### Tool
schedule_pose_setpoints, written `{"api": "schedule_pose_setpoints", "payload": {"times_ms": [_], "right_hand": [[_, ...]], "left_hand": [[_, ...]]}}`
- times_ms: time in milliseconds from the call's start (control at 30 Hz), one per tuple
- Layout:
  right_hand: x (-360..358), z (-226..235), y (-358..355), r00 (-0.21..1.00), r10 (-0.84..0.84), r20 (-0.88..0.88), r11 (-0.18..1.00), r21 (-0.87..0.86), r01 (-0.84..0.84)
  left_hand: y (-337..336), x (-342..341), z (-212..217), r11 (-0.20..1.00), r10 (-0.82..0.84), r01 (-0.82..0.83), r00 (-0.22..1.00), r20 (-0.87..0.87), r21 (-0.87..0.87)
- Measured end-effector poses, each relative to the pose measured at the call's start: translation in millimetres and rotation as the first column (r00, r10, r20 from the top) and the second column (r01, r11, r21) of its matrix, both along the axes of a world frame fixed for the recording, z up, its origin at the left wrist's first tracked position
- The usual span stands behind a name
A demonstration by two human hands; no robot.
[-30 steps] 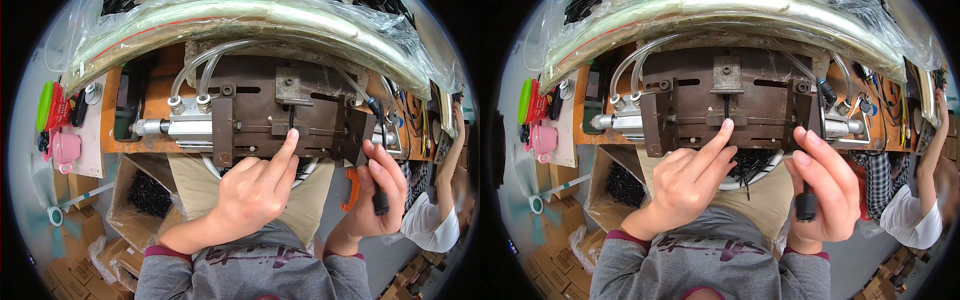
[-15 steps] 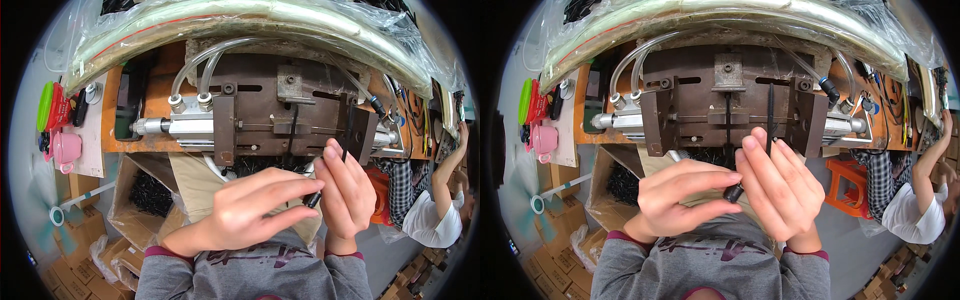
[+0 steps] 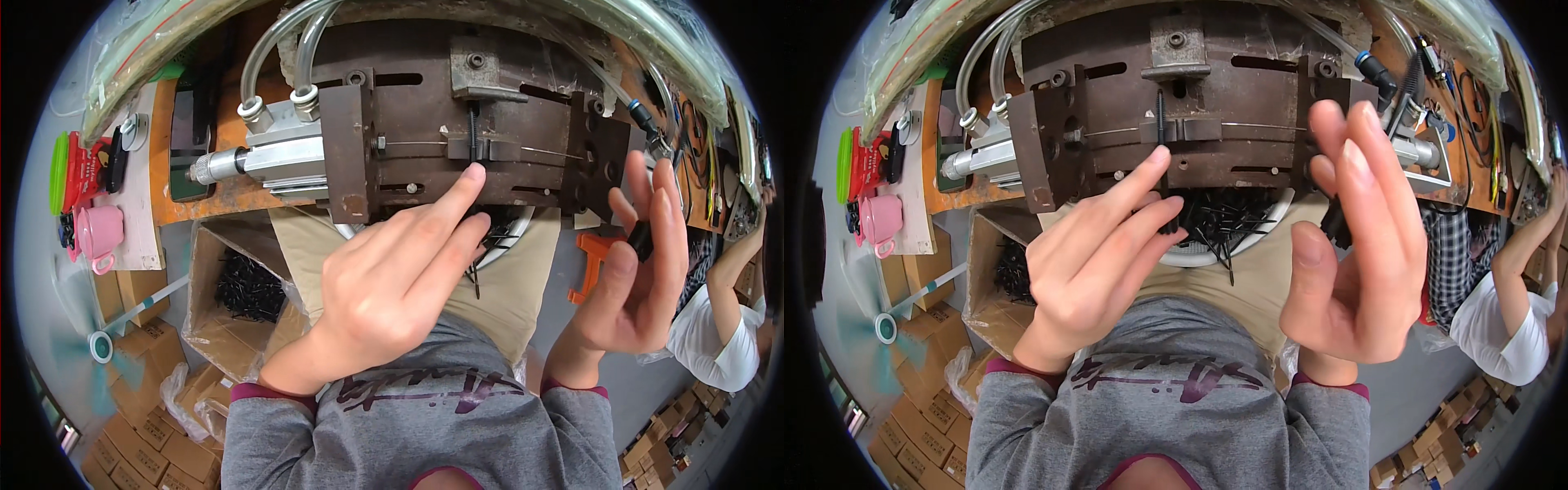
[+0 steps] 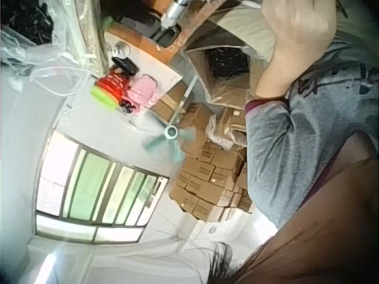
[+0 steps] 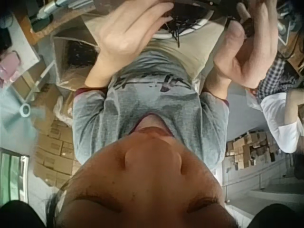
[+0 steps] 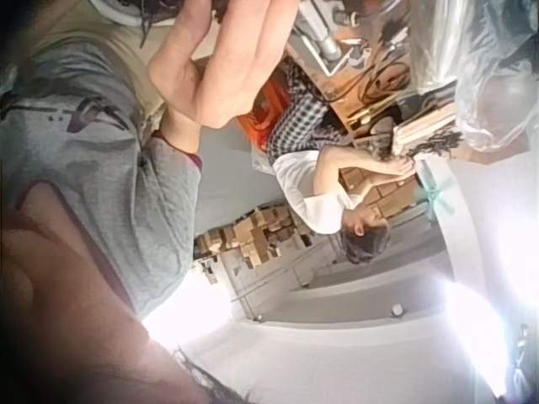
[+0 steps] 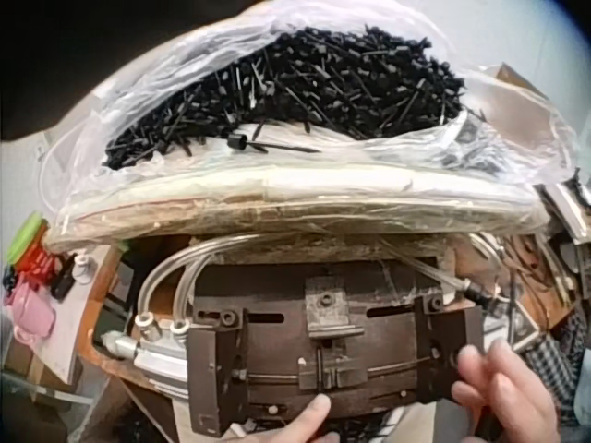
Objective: The recorder is assembling small black electronic components using a specialized fixture on a workbench.
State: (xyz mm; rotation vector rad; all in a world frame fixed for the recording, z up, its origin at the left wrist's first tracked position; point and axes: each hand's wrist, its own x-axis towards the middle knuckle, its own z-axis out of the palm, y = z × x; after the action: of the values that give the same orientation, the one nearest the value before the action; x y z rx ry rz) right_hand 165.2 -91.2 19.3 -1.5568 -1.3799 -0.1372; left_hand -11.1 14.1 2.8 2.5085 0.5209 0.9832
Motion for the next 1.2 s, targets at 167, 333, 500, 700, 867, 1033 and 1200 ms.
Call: {"api": "schedule_pose_setpoints", "payload": {"times_ms": [167, 333, 500, 700, 867, 1033, 1200], "right_hand": [[-5, 7, 4, 0.949, 0.117, -0.294, 0.983, 0.172, -0.068], [4, 16, -6, 0.949, 0.188, -0.253, 0.979, 0.126, -0.16], [5, 13, -6, 0.989, 0.127, -0.071, 0.991, -0.039, -0.13], [-12, 12, 2, 0.997, 0.079, 0.019, 0.978, -0.195, -0.074], [-14, 1, 7, 0.992, 0.099, 0.084, 0.979, -0.189, -0.081], [-17, -10, 12, 0.965, 0.175, 0.195, 0.966, -0.223, -0.13], [-30, -5, 21, 0.936, 0.154, 0.316, 0.935, -0.353, -0.034]], "left_hand": [[-8, 10, -3, 0.992, 0.057, -0.045, 0.993, -0.1, 0.116], [-4, 16, 4, 0.986, 0.086, -0.065, 0.986, -0.142, 0.151], [-5, 15, 5, 0.986, 0.102, -0.076, 0.98, -0.17, 0.151], [-4, 15, 3, 0.987, 0.104, -0.08, 0.98, -0.169, 0.143], [-2, 12, 3, 0.994, 0.059, -0.047, 0.991, -0.118, 0.1], [3, -15, 14, 0.985, -0.073, 0.07, 0.997, -0.01, -0.155], [-3, -35, 18, 0.885, -0.051, 0.099, 0.992, 0.118, -0.454]]}}
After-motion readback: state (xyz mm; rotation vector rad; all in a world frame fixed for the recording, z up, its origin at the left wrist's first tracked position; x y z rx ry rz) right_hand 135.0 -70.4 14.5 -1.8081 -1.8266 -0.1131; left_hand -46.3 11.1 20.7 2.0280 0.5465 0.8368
